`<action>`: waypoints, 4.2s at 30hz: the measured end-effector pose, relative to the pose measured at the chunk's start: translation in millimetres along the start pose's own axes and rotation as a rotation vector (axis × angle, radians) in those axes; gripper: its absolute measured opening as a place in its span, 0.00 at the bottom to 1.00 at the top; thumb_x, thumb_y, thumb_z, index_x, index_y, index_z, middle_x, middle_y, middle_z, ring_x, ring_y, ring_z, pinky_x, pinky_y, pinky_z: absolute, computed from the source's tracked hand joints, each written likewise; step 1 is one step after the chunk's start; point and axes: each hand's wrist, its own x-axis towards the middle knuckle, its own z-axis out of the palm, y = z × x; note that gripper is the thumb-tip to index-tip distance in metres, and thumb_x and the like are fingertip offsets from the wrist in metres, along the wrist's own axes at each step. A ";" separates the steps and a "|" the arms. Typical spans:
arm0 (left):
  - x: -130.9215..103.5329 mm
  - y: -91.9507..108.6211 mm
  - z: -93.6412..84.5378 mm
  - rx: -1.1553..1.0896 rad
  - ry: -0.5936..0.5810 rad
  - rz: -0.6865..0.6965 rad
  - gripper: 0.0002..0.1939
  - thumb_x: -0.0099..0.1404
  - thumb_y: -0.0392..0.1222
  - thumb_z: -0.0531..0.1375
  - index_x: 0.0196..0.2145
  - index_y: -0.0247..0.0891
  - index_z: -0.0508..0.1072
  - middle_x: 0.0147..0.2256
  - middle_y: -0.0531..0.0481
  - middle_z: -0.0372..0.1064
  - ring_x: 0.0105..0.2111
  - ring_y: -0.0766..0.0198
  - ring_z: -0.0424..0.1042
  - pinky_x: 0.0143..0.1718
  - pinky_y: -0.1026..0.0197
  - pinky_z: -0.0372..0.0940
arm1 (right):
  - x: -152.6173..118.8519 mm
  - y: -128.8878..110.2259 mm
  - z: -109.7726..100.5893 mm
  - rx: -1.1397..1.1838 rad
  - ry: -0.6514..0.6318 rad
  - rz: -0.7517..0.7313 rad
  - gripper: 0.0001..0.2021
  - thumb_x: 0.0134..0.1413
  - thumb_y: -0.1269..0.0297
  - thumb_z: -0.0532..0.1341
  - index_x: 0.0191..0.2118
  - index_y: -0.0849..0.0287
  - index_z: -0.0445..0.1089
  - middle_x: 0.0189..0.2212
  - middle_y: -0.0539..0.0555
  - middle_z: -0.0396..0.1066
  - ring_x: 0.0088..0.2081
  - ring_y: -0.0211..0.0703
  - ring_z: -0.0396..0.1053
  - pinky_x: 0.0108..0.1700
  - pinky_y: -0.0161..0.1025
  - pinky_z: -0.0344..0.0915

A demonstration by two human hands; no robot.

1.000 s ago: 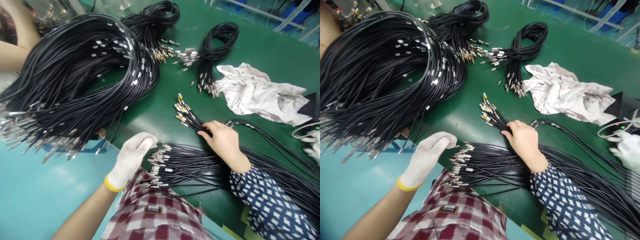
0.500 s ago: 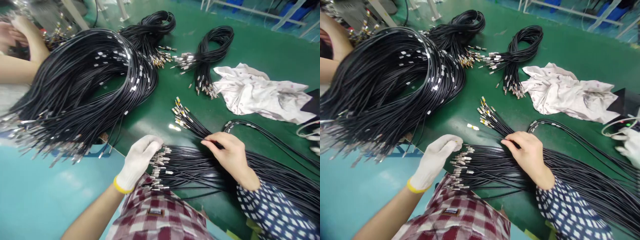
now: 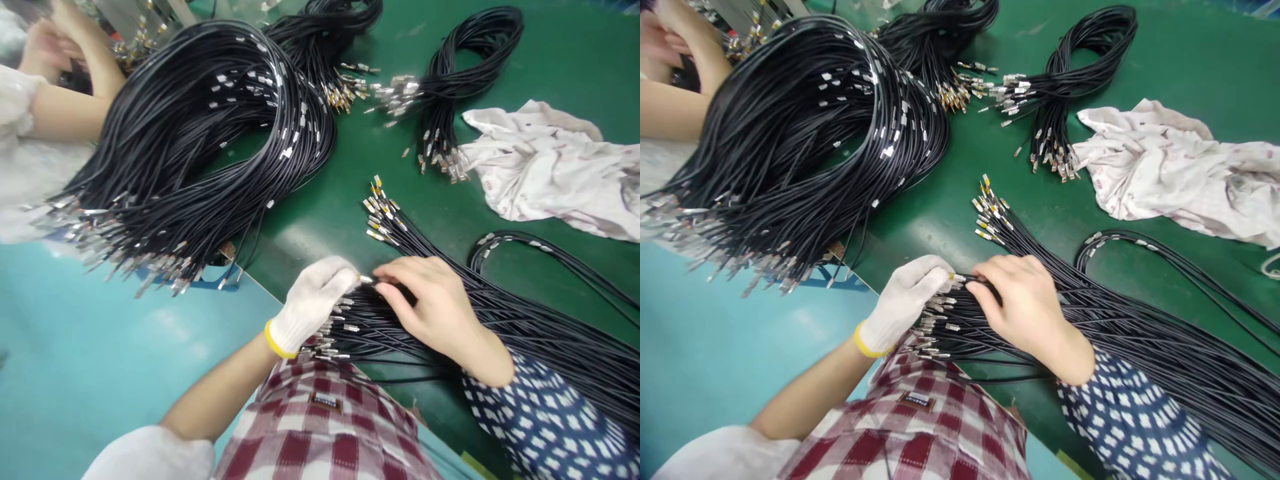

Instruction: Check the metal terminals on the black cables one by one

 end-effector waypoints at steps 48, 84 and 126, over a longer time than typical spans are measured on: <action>42.2 -15.6 -36.1 -0.450 -0.718 -0.221 0.27 0.66 0.58 0.58 0.17 0.35 0.66 0.16 0.52 0.62 0.18 0.69 0.59 0.22 0.63 0.53 | 24.0 -14.3 48.1 0.806 -0.078 0.368 0.18 0.65 0.55 0.57 0.26 0.58 0.70 0.23 0.52 0.71 0.28 0.42 0.69 0.29 0.35 0.64; 60.9 -21.1 -31.3 -0.441 -0.798 -0.402 0.27 0.60 0.63 0.61 0.21 0.34 0.70 0.16 0.52 0.66 0.12 0.70 0.60 0.13 0.68 0.55 | 26.9 -6.8 47.8 0.791 -0.113 0.394 0.22 0.64 0.48 0.58 0.24 0.59 0.69 0.19 0.49 0.64 0.21 0.37 0.57 0.23 0.33 0.54; 119.4 0.6 43.7 -0.844 -0.637 -0.383 0.41 0.69 0.69 0.37 0.26 0.33 0.75 0.29 0.45 0.72 0.28 0.65 0.69 0.38 0.60 0.66 | 27.7 -8.4 56.4 0.886 -0.261 0.498 0.18 0.66 0.52 0.57 0.30 0.59 0.69 0.16 0.42 0.51 0.18 0.33 0.46 0.22 0.35 0.44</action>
